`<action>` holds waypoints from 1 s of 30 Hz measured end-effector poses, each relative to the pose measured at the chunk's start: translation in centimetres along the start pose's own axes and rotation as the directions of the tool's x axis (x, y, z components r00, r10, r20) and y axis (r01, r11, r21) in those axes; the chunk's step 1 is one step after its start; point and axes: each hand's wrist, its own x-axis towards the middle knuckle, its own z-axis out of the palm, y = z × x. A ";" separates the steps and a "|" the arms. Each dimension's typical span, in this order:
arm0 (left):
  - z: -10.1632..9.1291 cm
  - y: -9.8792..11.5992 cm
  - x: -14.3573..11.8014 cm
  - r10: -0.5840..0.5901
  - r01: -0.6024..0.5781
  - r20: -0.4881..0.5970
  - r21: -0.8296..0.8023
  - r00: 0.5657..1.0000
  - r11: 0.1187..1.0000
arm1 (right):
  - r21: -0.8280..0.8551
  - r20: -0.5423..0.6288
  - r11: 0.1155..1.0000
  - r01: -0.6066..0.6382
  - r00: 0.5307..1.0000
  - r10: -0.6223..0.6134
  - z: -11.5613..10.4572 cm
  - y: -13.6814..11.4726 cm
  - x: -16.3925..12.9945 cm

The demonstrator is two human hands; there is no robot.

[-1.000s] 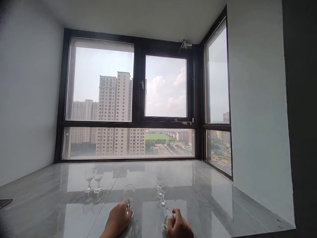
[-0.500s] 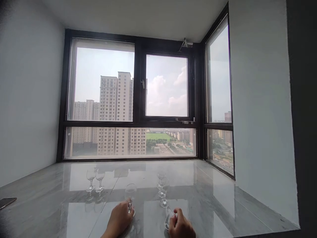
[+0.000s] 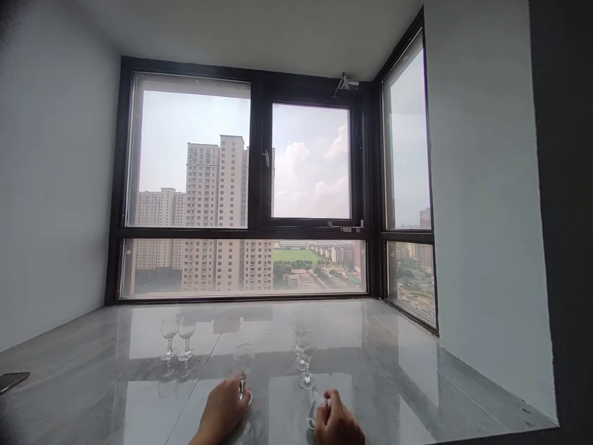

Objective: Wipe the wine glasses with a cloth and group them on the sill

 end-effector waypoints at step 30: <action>-0.2 0.1 0.0 -0.025 0.024 0.027 0.032 0.999 0.999 | -0.015 -0.003 1.000 0.012 1.000 -0.012 0.0 0.1 -0.1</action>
